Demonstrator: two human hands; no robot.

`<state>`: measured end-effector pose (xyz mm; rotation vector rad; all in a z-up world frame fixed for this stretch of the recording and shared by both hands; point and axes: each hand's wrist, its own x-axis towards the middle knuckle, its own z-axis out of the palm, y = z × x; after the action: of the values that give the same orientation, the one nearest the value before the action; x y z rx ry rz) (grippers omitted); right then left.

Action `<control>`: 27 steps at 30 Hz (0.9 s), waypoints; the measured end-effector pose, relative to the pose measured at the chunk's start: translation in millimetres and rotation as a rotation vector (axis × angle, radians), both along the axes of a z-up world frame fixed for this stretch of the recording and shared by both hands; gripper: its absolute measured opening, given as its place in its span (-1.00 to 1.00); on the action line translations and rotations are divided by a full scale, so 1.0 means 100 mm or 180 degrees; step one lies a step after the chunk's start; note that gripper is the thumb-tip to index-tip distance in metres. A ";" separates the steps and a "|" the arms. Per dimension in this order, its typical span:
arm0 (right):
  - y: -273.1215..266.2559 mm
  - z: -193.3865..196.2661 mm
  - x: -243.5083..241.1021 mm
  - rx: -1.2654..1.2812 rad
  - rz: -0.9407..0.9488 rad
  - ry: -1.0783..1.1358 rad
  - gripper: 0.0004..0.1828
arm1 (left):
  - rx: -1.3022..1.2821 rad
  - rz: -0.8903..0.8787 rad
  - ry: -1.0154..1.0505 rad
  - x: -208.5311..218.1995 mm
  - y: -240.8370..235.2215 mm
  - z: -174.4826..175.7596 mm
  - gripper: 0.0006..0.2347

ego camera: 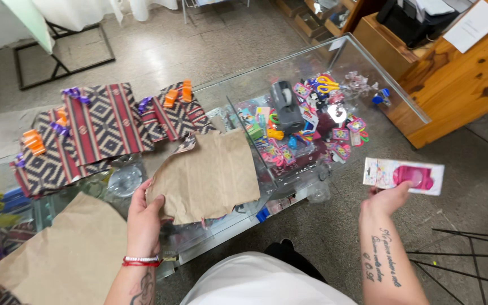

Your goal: The person wraps small boxes and items using pieces of brown paper and fabric covers, securing them by hand and using a tape dispenser. The person places a small toy onto a piece of paper and folds the edges over it.

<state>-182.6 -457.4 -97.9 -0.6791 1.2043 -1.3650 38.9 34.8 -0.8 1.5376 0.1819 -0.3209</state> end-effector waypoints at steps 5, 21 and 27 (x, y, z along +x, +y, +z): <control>-0.07 -0.56 0.16 0.0983 0.0266 -0.0375 -0.66 | 0.0212 -0.0097 0.0279 -0.13 -0.26 0.08 -0.53; 0.21 -0.01 1.65 0.0640 0.4065 0.0237 -0.04 | 0.0398 0.0299 0.0436 -0.39 -0.79 -0.10 -0.46; 0.14 0.18 1.24 0.0927 0.3410 0.0328 -0.46 | 0.1064 0.0243 0.0367 -0.44 -1.01 0.11 -0.38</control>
<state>-58.8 -442.9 -80.0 -0.9812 0.8517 -0.2600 -5.4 -66.6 9.7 1.8376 0.4001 -0.3304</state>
